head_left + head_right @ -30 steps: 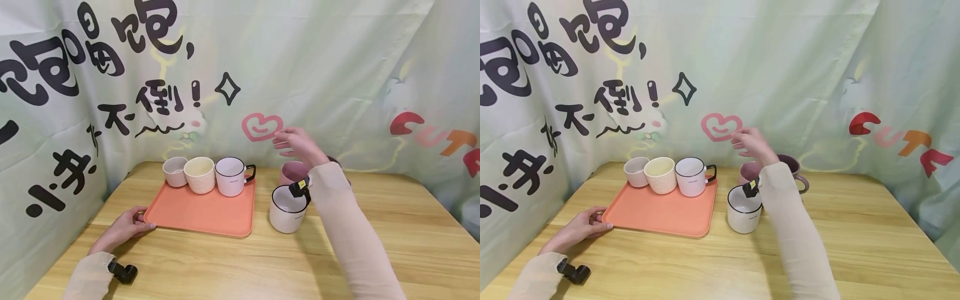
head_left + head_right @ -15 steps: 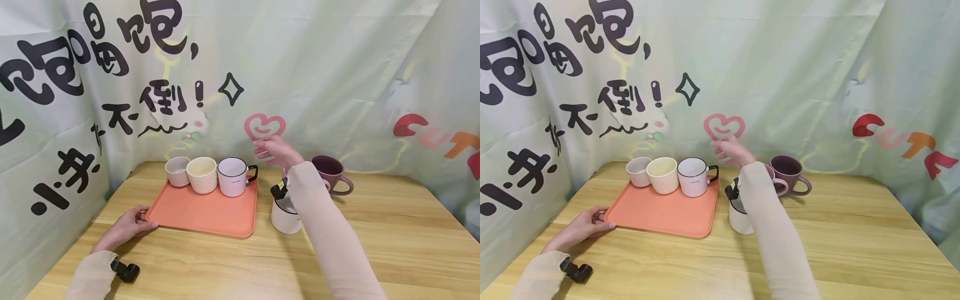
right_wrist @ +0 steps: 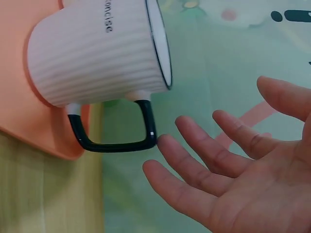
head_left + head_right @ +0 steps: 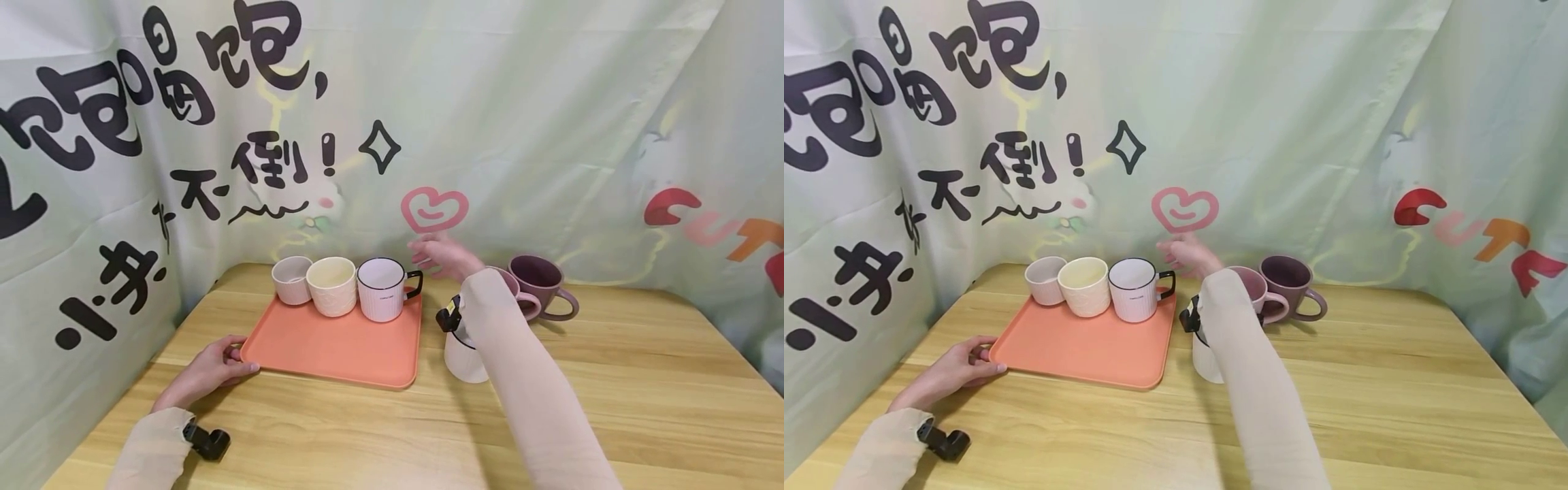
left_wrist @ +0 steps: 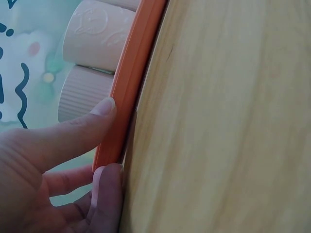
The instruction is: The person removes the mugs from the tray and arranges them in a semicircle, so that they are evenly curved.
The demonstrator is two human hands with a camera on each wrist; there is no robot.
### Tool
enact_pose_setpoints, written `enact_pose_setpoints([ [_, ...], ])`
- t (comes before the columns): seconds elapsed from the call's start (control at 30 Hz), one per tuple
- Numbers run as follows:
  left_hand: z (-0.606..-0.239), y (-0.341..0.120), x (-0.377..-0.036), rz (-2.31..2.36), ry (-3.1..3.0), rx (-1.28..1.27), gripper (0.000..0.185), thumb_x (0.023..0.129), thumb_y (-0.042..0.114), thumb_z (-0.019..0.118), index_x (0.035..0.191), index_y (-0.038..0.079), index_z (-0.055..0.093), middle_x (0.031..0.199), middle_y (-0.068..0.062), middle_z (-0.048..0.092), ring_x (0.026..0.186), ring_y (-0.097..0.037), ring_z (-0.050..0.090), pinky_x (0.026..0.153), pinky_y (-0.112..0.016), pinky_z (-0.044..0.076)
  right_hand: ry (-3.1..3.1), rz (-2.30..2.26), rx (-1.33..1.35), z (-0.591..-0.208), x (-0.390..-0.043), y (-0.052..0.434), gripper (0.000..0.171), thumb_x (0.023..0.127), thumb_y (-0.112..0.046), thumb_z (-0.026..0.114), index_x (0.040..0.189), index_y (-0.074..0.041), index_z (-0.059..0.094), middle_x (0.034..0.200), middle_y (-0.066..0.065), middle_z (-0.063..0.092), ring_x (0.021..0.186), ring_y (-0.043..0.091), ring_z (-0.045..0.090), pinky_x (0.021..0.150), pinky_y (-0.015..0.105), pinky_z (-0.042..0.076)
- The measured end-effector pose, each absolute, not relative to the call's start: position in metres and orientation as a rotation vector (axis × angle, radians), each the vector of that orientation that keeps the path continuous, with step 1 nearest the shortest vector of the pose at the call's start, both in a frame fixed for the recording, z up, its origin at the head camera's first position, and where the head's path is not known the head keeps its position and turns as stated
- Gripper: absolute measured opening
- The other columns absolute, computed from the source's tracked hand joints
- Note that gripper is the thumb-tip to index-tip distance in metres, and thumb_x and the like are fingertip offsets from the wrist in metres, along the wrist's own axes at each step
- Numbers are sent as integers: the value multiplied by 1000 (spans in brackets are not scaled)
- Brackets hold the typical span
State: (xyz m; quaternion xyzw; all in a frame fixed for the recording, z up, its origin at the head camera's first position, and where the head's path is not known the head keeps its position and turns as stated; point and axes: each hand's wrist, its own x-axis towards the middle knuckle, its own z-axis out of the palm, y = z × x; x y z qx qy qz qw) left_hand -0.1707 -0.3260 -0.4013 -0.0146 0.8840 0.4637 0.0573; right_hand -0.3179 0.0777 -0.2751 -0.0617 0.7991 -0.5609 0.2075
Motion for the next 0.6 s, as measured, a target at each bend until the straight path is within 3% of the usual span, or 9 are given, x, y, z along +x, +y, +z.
enact_pose_setpoints([
  [0.43,-401,-325,-171,1382,2691,-54,71,90,8,78,139,-21,36,100,-15,58,83,-20,54,67,-23,51,2254,-1515,-140,-288,-321,74,51,107,-25,51,147,4,42,145,26,48,137,40,41,110,58,34],
  [0.6,-402,-325,-172,1370,2701,-61,72,90,9,78,139,-21,35,100,-15,58,84,-20,54,68,-23,52,2267,-1488,-162,-293,-319,71,46,106,-25,53,140,5,48,142,24,51,138,40,41,108,63,33],
])
